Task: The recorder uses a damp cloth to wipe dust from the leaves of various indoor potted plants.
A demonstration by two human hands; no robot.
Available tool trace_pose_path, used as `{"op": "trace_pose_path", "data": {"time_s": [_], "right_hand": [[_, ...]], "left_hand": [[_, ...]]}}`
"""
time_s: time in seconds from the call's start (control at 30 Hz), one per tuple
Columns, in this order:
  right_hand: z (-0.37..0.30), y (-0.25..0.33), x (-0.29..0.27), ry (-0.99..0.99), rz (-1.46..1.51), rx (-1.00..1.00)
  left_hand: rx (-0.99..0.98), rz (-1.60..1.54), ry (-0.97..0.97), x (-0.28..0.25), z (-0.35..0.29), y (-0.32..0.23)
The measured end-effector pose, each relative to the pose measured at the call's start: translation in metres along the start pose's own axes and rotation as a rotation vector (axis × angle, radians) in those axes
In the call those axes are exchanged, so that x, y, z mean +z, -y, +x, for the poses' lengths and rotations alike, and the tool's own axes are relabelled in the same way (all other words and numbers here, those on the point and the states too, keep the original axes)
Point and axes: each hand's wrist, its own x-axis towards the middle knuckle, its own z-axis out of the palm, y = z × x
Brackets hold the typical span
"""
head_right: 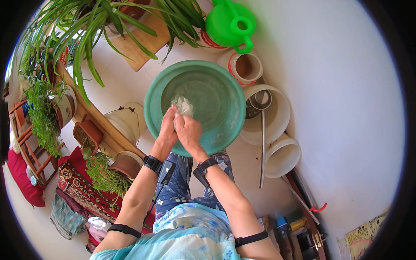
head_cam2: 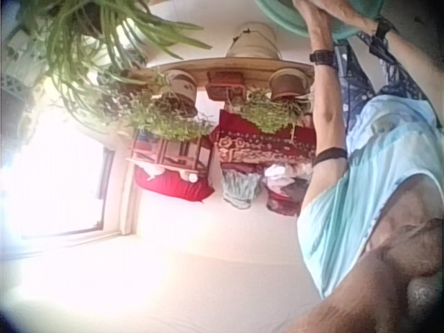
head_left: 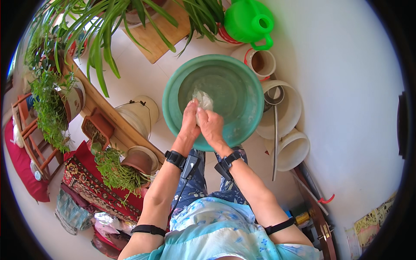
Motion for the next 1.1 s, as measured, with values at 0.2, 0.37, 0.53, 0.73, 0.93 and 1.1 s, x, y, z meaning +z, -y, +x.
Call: {"op": "trace_pose_path", "data": {"time_s": [0.2, 0.37, 0.53, 0.73, 0.93, 1.1], "right_hand": [[0.038, -0.032, -0.039, -0.152, -0.340, -0.197], [0.043, -0.079, -0.052, -0.100, -0.595, -0.245], [0.065, -0.078, -0.022, -0.028, -0.503, 0.066], [0.020, -0.054, 0.039, 0.352, -0.027, 0.282], [-0.028, 0.017, 0.004, 0.138, 0.049, -0.293], [-0.023, 0.017, 0.002, 0.008, -0.031, -0.411]], "left_hand": [[0.024, 0.322, -0.047, 0.011, -0.009, -0.011], [-0.119, 0.691, -0.262, -0.032, 0.002, -0.005], [-0.164, 0.370, -0.292, -0.014, -0.012, -0.012], [-0.200, 0.086, -0.079, -0.025, -0.002, -0.008], [-0.176, -0.097, 0.052, -0.020, -0.008, -0.011], [-0.191, -0.109, 0.028, -0.012, -0.009, -0.004]]}}
